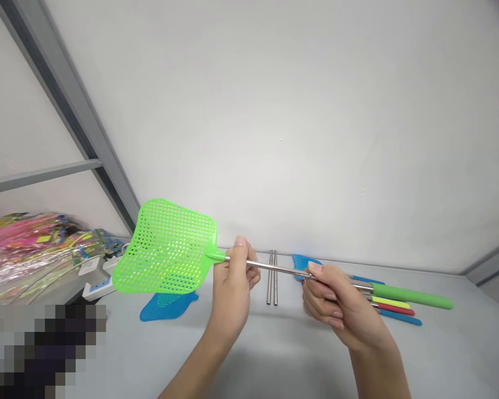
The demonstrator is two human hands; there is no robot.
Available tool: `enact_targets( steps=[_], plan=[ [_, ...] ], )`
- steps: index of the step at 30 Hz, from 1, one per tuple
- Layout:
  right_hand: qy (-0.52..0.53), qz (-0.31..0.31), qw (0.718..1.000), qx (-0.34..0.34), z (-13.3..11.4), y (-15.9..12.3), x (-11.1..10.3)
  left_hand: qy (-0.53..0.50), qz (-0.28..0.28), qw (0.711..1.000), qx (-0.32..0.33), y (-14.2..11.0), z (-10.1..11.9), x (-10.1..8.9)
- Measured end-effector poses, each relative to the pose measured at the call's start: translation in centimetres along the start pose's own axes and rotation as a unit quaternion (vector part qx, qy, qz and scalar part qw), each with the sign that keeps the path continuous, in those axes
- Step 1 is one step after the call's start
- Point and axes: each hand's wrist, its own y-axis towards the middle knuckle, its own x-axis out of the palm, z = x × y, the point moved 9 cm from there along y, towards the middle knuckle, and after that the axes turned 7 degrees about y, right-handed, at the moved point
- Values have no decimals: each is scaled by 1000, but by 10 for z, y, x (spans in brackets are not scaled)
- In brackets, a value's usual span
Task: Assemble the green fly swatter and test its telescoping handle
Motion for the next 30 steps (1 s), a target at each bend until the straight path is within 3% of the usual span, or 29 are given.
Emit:
enact_targets(
  steps=[17,26,30],
  plan=[
    [-39,43,998,-15,-23,-14,-21,0,-1,1000,12,-1,10,-1],
    [-7,15,1000,-9,-16,-8,-12,-21,-7,1000,10,-1,10,0],
    [15,-1,1000,0,-8,-4,-2,-47,-40,998,20,-2,12,7]
  ],
)
